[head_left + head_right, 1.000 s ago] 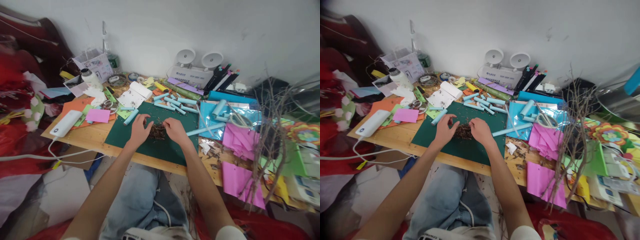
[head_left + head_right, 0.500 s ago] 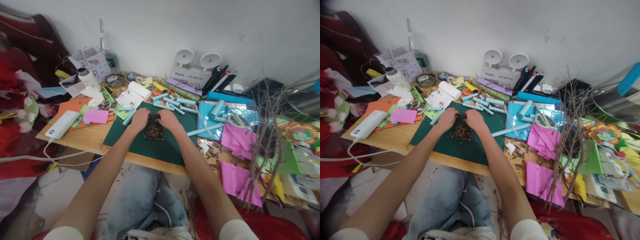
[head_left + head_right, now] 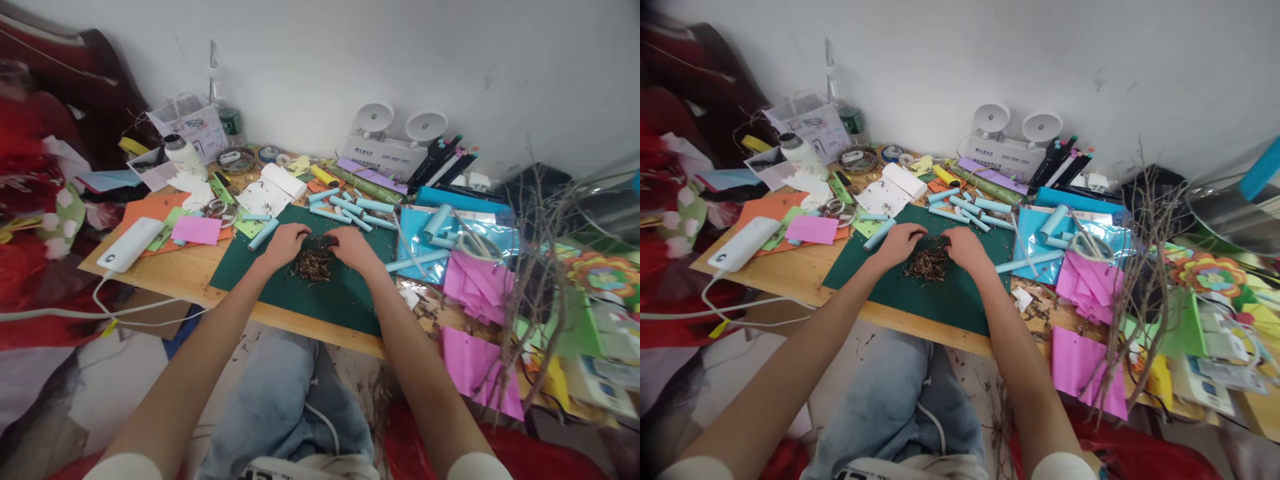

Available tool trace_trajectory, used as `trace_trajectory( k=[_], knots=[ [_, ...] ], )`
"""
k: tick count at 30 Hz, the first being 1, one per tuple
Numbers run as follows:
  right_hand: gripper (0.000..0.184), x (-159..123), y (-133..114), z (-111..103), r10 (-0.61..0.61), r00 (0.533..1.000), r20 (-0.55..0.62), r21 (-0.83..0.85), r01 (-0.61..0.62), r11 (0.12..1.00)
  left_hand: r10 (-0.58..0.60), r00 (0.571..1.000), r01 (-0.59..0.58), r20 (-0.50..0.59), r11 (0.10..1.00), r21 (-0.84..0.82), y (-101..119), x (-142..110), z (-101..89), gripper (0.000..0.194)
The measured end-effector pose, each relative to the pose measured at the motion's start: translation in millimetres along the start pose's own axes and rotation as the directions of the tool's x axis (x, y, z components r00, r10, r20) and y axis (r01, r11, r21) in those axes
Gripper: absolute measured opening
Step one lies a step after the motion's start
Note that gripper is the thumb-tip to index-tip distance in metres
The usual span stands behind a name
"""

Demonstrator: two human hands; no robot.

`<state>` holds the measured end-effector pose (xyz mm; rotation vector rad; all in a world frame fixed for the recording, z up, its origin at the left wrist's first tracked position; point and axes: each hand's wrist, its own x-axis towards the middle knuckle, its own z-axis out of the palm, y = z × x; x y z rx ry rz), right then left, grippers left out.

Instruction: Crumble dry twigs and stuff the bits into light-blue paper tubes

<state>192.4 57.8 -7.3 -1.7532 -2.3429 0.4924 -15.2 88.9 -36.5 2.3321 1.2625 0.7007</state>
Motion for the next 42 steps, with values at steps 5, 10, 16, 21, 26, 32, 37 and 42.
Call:
trace_trajectory(
  k=[5,10,16,21,26,32,37,42],
  knots=[
    [0.020,2.5,-6.1,5.6,0.001,1.000,-0.016,-0.062,-0.002,0.998,-0.054,0.994,0.054,-0.093,0.998,-0.012,-4.3,-9.7,-3.5,0.025],
    [0.020,12.3,-3.2,3.8,-0.111,0.993,-0.036,0.003,0.112,0.994,-0.107,0.984,0.097,-0.142,0.992,-0.075,0.4,-18.0,-5.2,0.024],
    [0.025,32.4,1.6,3.8,-0.148,0.987,0.063,0.031,0.146,0.989,-0.156,0.976,0.134,-0.149,0.980,-0.145,0.5,-23.7,-0.2,0.026],
    [0.015,33.6,-3.5,5.7,-0.087,0.992,0.092,0.016,0.086,0.996,-0.202,0.966,0.167,-0.161,0.964,-0.208,1.1,-21.6,1.4,0.028],
    [0.016,14.5,-2.6,6.7,-0.068,0.982,-0.174,0.129,0.091,0.988,-0.255,0.953,0.196,-0.162,0.930,-0.311,16.4,-17.2,-0.1,0.023],
    [0.013,-18.0,-19.3,5.3,-0.067,0.942,-0.329,0.384,0.198,0.902,-0.304,0.947,0.172,-0.107,0.757,-0.631,38.6,-25.4,3.8,0.027],
    [0.011,-32.5,-35.2,20.2,0.063,0.926,-0.372,0.562,0.171,0.809,-0.434,0.893,0.219,-0.117,0.647,-0.730,50.9,-40.9,10.2,0.017],
    [0.011,-37.3,-36.8,30.5,0.222,0.887,-0.406,0.732,0.170,0.659,-0.516,0.853,0.230,-0.071,0.495,-0.838,61.4,-49.3,11.8,0.020]
  ],
)
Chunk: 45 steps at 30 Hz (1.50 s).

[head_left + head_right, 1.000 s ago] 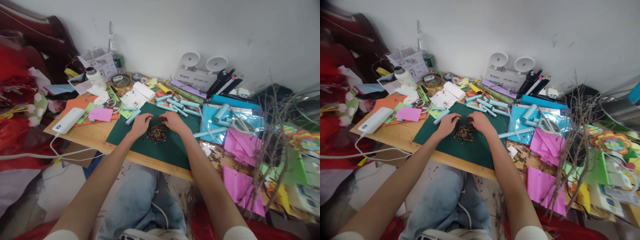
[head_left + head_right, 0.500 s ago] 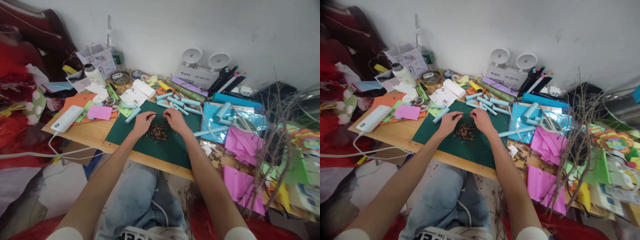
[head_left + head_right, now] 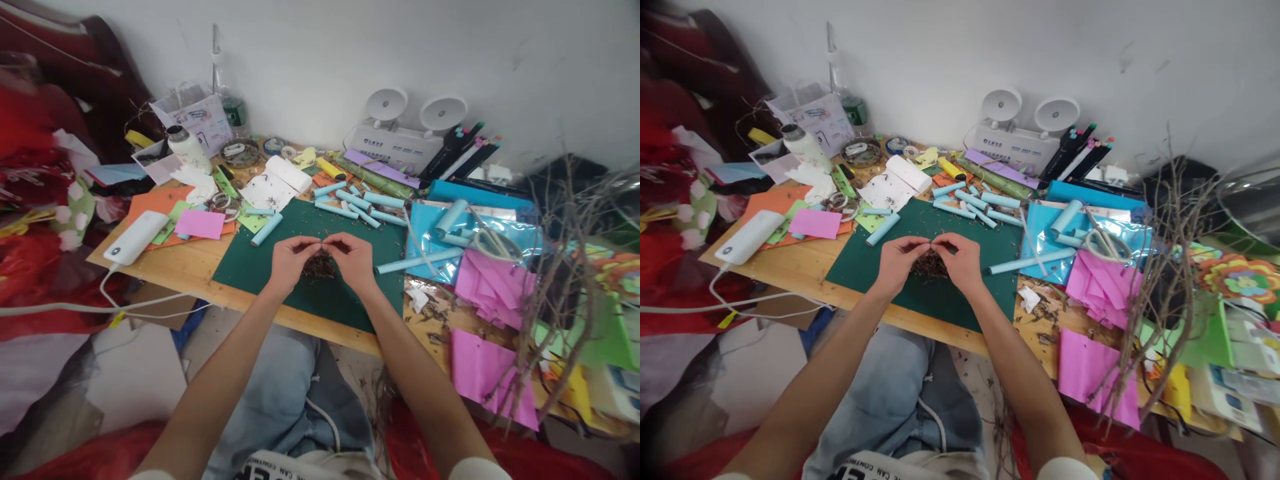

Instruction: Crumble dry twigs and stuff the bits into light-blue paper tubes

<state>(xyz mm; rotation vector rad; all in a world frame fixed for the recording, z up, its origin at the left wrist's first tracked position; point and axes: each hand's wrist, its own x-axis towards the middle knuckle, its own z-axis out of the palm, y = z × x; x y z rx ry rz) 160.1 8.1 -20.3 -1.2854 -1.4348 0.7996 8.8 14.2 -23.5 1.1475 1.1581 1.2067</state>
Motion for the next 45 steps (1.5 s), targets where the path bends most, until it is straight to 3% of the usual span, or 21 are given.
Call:
trace_trajectory(
  k=[6,11,16,21,24,28,31,33,36,38,42,45],
  knots=[
    [0.016,-1.8,-3.8,-2.8,-0.054,0.998,0.013,0.025,0.053,0.998,-0.029,1.000,0.028,-0.008,0.998,-0.058,2.3,-2.2,1.9,0.025],
    [0.028,-3.6,-2.8,-6.3,-0.155,0.983,0.102,-0.177,0.171,0.969,-0.059,0.998,0.058,-0.023,0.997,-0.043,1.9,0.3,-1.8,0.030],
    [0.023,-4.3,-1.5,-3.7,-0.164,0.970,0.179,-0.307,0.213,0.928,0.034,0.999,-0.026,-0.037,0.978,0.207,2.0,-2.8,-2.0,0.015],
    [0.019,-5.7,-5.7,1.3,-0.133,0.986,0.097,-0.260,0.154,0.953,0.247,0.968,-0.201,-0.038,0.858,0.473,3.5,-11.4,4.2,0.008],
    [0.020,-4.6,-8.4,-1.4,-0.099,0.989,0.113,-0.185,0.118,0.976,0.180,0.983,-0.153,-0.042,0.922,0.356,5.1,-9.2,4.3,0.005],
    [0.017,-2.0,-6.7,-6.0,-0.146,0.976,0.160,-0.199,0.177,0.964,0.026,1.000,-0.024,-0.008,0.986,0.167,8.3,0.8,-1.0,0.011],
    [0.020,-1.9,-2.9,-6.7,-0.147,0.972,0.181,-0.306,0.198,0.931,-0.008,1.000,0.004,0.023,0.985,0.170,8.6,5.2,-3.7,0.011],
    [0.024,-3.5,-1.3,-6.1,-0.161,0.966,0.203,-0.385,0.230,0.894,0.036,0.999,-0.043,0.033,0.968,0.247,7.7,4.5,-3.5,0.011],
    [0.027,-7.6,-2.3,-3.9,-0.187,0.959,0.213,-0.482,0.270,0.834,0.168,0.985,-0.171,0.044,0.885,0.433,7.1,-1.3,-0.7,0.010],
    [0.025,-10.0,-4.7,-2.2,-0.189,0.965,0.181,-0.487,0.255,0.835,0.259,0.962,-0.260,0.083,0.783,0.565,8.1,-6.2,1.9,0.011],
    [0.016,-10.7,-9.4,0.3,-0.084,0.995,0.055,-0.296,0.097,0.950,0.423,0.881,-0.435,0.212,0.548,0.715,8.8,-11.1,5.0,0.013],
    [0.013,-8.7,-9.0,2.2,0.028,1.000,0.001,-0.105,-0.028,0.994,0.519,0.813,-0.523,0.263,0.455,0.721,4.8,-10.0,3.6,0.014]
  ],
)
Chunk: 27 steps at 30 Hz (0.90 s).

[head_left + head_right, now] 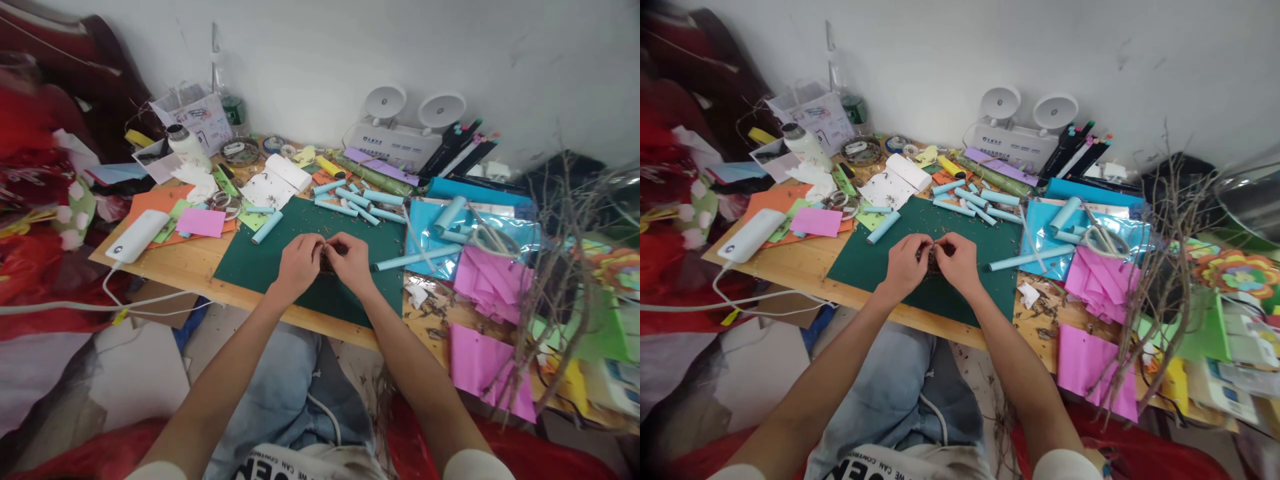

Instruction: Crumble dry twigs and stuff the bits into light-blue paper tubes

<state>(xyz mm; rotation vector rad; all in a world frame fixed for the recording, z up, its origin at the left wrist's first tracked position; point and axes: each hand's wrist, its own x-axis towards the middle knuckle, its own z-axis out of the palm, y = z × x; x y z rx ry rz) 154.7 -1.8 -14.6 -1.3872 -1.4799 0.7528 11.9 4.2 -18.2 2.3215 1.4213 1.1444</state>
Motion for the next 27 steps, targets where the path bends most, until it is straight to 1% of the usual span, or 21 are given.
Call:
trace_trajectory(
  k=[3,5,6,7,8,9,10,11,12,13,14,15,17,18,20,21,23,24,25,27],
  knots=[
    [0.016,2.1,4.0,3.7,0.084,0.996,0.027,0.152,-0.088,0.984,0.111,0.994,-0.110,-0.021,0.993,0.030,-5.3,-2.5,1.5,0.017],
    [0.019,3.1,7.0,6.0,0.153,0.986,0.063,0.256,-0.164,0.953,0.154,0.988,-0.154,-0.013,0.988,0.014,-7.5,-4.1,1.6,0.019],
    [0.019,3.5,7.9,6.5,0.184,0.979,0.084,0.297,-0.201,0.934,0.139,0.990,-0.139,-0.019,0.990,-0.017,-8.2,-4.7,1.7,0.018],
    [0.020,3.9,8.5,6.3,0.200,0.975,0.100,0.319,-0.222,0.921,0.091,0.995,-0.093,-0.036,0.994,-0.063,-8.6,-5.1,1.9,0.016],
    [0.020,4.4,8.6,5.5,0.197,0.975,0.103,0.311,-0.220,0.925,0.013,0.998,-0.020,-0.059,0.992,-0.121,-9.0,-5.4,2.1,0.013],
    [0.019,4.9,8.4,3.9,0.168,0.982,0.090,0.268,-0.187,0.945,-0.079,0.994,0.063,-0.079,0.982,-0.179,-9.6,-5.4,2.5,0.010],
    [0.017,5.4,8.0,1.8,0.112,0.991,0.070,0.192,-0.124,0.973,-0.162,0.982,0.138,-0.093,0.964,-0.229,-10.3,-5.3,2.8,0.009],
    [0.016,6.1,7.6,-0.7,0.040,0.998,0.052,0.092,-0.045,0.995,-0.222,0.971,0.191,-0.093,0.946,-0.262,-11.5,-5.1,2.9,0.010],
    [0.015,6.9,7.2,-3.3,-0.033,0.998,0.051,-0.021,0.034,0.999,-0.245,0.966,0.215,-0.081,0.938,-0.273,-13.1,-5.0,2.7,0.012],
    [0.016,7.7,6.8,-6.0,-0.090,0.993,0.074,-0.129,0.099,0.987,-0.234,0.971,0.211,-0.057,0.941,-0.263,-15.0,-5.1,2.0,0.013],
    [0.018,8.6,6.6,-8.5,-0.121,0.985,0.122,-0.222,0.146,0.964,-0.198,0.980,0.187,-0.026,0.953,-0.240,-17.1,-5.6,0.7,0.015],
    [0.020,9.4,6.4,-11.0,-0.127,0.975,0.181,-0.296,0.177,0.939,-0.154,0.988,0.152,0.005,0.966,-0.211,-19.3,-6.5,-1.1,0.018],
    [0.023,10.6,5.7,-15.7,-0.098,0.955,0.279,-0.397,0.207,0.894,-0.081,0.995,0.087,0.050,0.987,-0.138,-23.3,-10.3,-6.6,0.025],
    [0.023,10.9,5.2,-18.0,-0.077,0.948,0.310,-0.427,0.211,0.879,-0.064,0.996,0.069,0.062,0.993,-0.094,-24.7,-13.2,-10.0,0.027],
    [0.021,10.5,4.2,-21.9,-0.044,0.937,0.346,-0.450,0.207,0.869,-0.079,0.993,0.078,0.090,0.997,0.012,-25.8,-20.7,-17.0,0.028],
    [0.023,10.1,3.8,-23.2,-0.031,0.930,0.366,-0.449,0.206,0.869,-0.104,0.988,0.097,0.113,0.993,0.063,-25.6,-24.8,-20.0,0.026],
    [0.035,9.2,3.4,-23.9,-0.016,0.911,0.412,-0.442,0.215,0.871,-0.162,0.972,0.140,0.170,0.981,0.133,-24.1,-31.9,-23.2,0.029],
    [0.036,9.0,3.6,-23.1,-0.019,0.902,0.431,-0.435,0.226,0.872,-0.179,0.964,0.153,0.198,0.978,0.141,-23.2,-33.9,-23.0,0.034],
    [0.033,9.0,3.8,-21.9,-0.031,0.897,0.441,-0.422,0.238,0.875,-0.183,0.958,0.158,0.222,0.979,0.125,-22.3,-34.5,-21.6,0.037],
    [0.028,10.1,4.8,-19.5,-0.077,0.903,0.423,-0.366,0.248,0.897,-0.156,0.958,0.153,0.240,0.988,0.030,-21.6,-31.0,-15.8,0.031]
  ],
)
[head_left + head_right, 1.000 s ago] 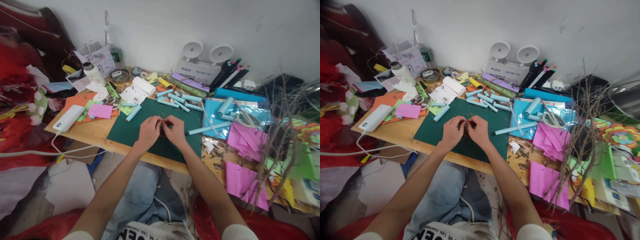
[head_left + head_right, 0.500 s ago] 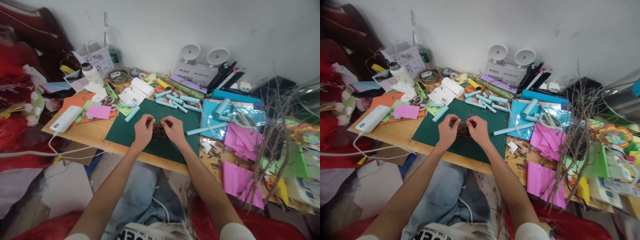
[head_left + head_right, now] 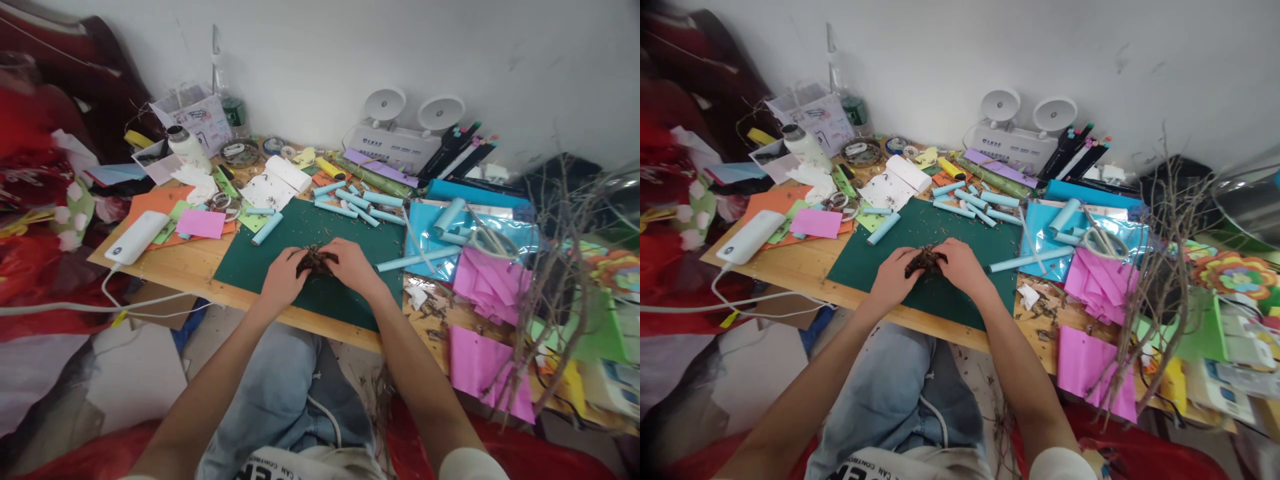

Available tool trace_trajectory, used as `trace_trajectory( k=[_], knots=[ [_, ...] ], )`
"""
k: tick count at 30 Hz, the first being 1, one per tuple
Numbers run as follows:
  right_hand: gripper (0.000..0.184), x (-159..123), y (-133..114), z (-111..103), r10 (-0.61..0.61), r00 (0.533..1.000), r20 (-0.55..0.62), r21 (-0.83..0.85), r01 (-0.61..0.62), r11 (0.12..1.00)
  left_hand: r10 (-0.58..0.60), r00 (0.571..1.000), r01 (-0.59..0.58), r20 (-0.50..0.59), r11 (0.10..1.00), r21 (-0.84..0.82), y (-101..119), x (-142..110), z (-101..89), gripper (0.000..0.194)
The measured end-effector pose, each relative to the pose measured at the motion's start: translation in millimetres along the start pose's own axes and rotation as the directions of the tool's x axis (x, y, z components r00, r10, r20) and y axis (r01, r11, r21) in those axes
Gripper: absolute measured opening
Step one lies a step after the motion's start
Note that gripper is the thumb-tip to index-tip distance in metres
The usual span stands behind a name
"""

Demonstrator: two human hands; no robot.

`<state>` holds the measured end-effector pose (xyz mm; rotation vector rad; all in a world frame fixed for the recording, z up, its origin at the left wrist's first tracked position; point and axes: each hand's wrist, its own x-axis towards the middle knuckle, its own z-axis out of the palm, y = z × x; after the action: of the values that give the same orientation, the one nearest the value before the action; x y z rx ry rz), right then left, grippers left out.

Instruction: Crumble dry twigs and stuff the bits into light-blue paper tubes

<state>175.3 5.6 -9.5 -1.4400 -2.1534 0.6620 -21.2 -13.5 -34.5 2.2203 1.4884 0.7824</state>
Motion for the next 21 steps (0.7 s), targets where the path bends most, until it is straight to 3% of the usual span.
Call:
trace_trajectory(
  k=[2,5,8,12,15,18,21],
  knots=[
    [0.030,1.8,1.8,0.0,-0.011,0.997,-0.082,0.077,0.017,0.997,0.042,0.999,-0.044,-0.019,0.993,-0.114,0.4,10.0,4.3,0.023],
    [0.032,1.7,7.6,-5.0,0.048,0.983,-0.176,0.148,-0.022,0.989,0.070,0.996,-0.080,-0.062,0.982,-0.171,-2.2,24.5,3.5,0.027],
    [0.041,-1.1,13.4,-10.5,0.079,0.989,-0.122,0.152,-0.060,0.987,0.063,0.997,-0.067,-0.034,0.992,-0.107,-7.5,27.5,-5.4,0.031],
    [0.044,-2.2,12.5,-7.0,0.057,0.997,-0.051,0.037,-0.055,0.998,-0.030,0.998,0.030,0.052,1.000,0.008,-10.4,19.9,-10.8,0.028],
    [0.032,0.7,7.8,-0.1,0.006,1.000,-0.025,-0.007,-0.006,1.000,-0.013,0.994,0.015,0.104,1.000,-0.026,-7.2,19.3,-4.4,0.028],
    [0.030,2.9,7.3,0.3,-0.058,0.997,-0.054,0.070,0.061,0.996,0.050,0.995,-0.043,0.087,0.995,-0.085,-4.0,24.6,0.6,0.032],
    [0.034,1.8,11.8,-5.7,-0.006,0.993,-0.122,0.111,0.020,0.994,0.052,0.998,-0.048,0.046,0.995,-0.090,-6.7,30.7,-3.2,0.034]
  ],
)
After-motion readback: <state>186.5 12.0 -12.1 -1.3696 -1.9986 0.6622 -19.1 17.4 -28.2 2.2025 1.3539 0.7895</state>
